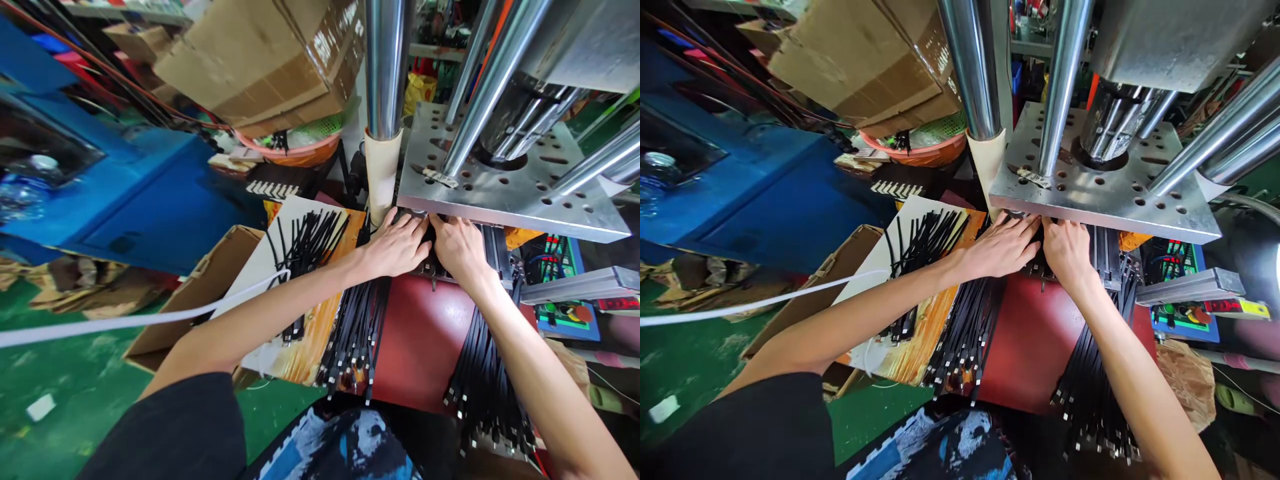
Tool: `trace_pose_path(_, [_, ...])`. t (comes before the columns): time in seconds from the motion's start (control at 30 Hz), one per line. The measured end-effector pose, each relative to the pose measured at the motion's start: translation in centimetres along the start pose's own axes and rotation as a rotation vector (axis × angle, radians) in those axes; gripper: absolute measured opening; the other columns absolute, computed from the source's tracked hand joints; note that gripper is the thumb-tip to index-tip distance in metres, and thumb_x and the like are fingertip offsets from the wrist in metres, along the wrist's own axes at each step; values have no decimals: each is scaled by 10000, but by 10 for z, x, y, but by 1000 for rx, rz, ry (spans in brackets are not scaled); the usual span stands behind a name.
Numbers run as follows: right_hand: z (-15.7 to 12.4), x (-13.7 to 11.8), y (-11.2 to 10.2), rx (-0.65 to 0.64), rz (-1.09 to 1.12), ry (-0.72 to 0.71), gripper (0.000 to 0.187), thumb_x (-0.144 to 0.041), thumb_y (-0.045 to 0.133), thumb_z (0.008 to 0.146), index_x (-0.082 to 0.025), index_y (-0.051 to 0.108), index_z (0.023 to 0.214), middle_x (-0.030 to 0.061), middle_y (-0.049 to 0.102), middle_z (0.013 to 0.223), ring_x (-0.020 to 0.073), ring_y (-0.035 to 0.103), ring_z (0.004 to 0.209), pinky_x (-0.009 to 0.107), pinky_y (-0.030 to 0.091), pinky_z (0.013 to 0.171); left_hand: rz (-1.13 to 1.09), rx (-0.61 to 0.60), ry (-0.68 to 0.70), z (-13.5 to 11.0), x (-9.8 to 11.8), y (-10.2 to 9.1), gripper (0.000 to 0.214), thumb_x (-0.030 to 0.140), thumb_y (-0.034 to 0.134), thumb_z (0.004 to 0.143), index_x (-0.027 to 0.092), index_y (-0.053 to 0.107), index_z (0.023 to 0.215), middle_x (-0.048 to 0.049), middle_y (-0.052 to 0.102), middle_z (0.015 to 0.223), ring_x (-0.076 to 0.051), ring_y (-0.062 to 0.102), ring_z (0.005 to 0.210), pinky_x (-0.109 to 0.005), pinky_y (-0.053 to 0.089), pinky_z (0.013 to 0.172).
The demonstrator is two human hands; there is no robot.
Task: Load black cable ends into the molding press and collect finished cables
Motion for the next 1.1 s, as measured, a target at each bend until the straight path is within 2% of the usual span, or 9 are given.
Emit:
trace_pose_path(0.17, [27,9,11,-4,114,-28,499,-114,328,1017,-112,640,1405,225,763,1174,354,671,1111,498,502,956,68,13,-28,27,-17,5,449,310,416,1090,2,653,1315,-279,722,1281,-387,680,1236,-551,421,1136])
trace_pose_path(0.37, [41,8,4,-46,103,9,501,-22,318,975,-10,650,1351,296,714,1259,377,662,1176,526,479,1017,-13,118,-51,47,-24,-1,359,265,483,1067,48,695,1260,-253,719,1273,-361,673,1229,-487,474,1084])
trace_pose_path(0.43, [10,4,-12,-17,104,15,483,-37,355,966,-16,635,1359,292,697,1276,373,673,1165,488,510,979,-39,168,-79,25,-17,-8,360,266,452,1084,64,678,1279,-230,715,1277,-335,670,1220,-451,499,1055])
trace_pose_path(0.53, [-87,8,-31,81,143,184,415,-196,410,1033,-119,576,1405,229,691,1256,327,724,989,409,560,783,17,252,-216,-47,-1,-13,355,326,419,1098,117,701,1153,-188,716,1212,-325,662,1191,-440,521,1017])
trace_pose_path(0.63, [-199,16,-20,-62,64,385,387,-499,439,1080,-166,605,1189,153,706,1042,297,725,775,385,521,606,38,-17,-490,-125,8,8,368,434,501,1066,146,707,963,-173,722,1003,-324,712,947,-434,557,813])
trace_pose_path(0.73, [-264,17,8,-367,-149,452,414,-521,384,1103,-183,600,999,97,658,937,255,709,646,344,439,501,-66,-225,-580,-163,11,30,316,385,534,1052,150,704,926,-160,731,1019,-308,728,889,-408,539,764])
trace_pose_path(0.83, [-272,14,24,-472,-187,420,354,-387,342,1128,-189,598,985,74,648,968,236,735,702,317,420,505,-137,-222,-581,-162,6,34,282,327,548,1041,179,686,844,-103,743,956,-268,727,861,-364,508,747])
trace_pose_path(0.93, [-263,14,25,-469,-154,452,381,-472,372,1120,-202,600,979,64,668,983,247,743,728,324,434,532,-240,-203,-557,-153,2,28,320,408,604,1017,204,637,773,-31,716,817,-211,682,762,-323,467,697])
trace_pose_path(1.1, [-266,28,23,-405,-55,500,305,-375,418,1091,-198,614,939,87,703,974,243,708,718,324,417,570,-778,-113,-589,-156,6,13,429,519,627,966,206,525,690,45,532,633,-123,502,609,-253,381,587])
Point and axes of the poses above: each hand's wrist, its own z-axis towards the middle knuckle, its own y-axis out of the palm, x = y × z, the point moved 4 cm from there along z, towards the middle knuckle
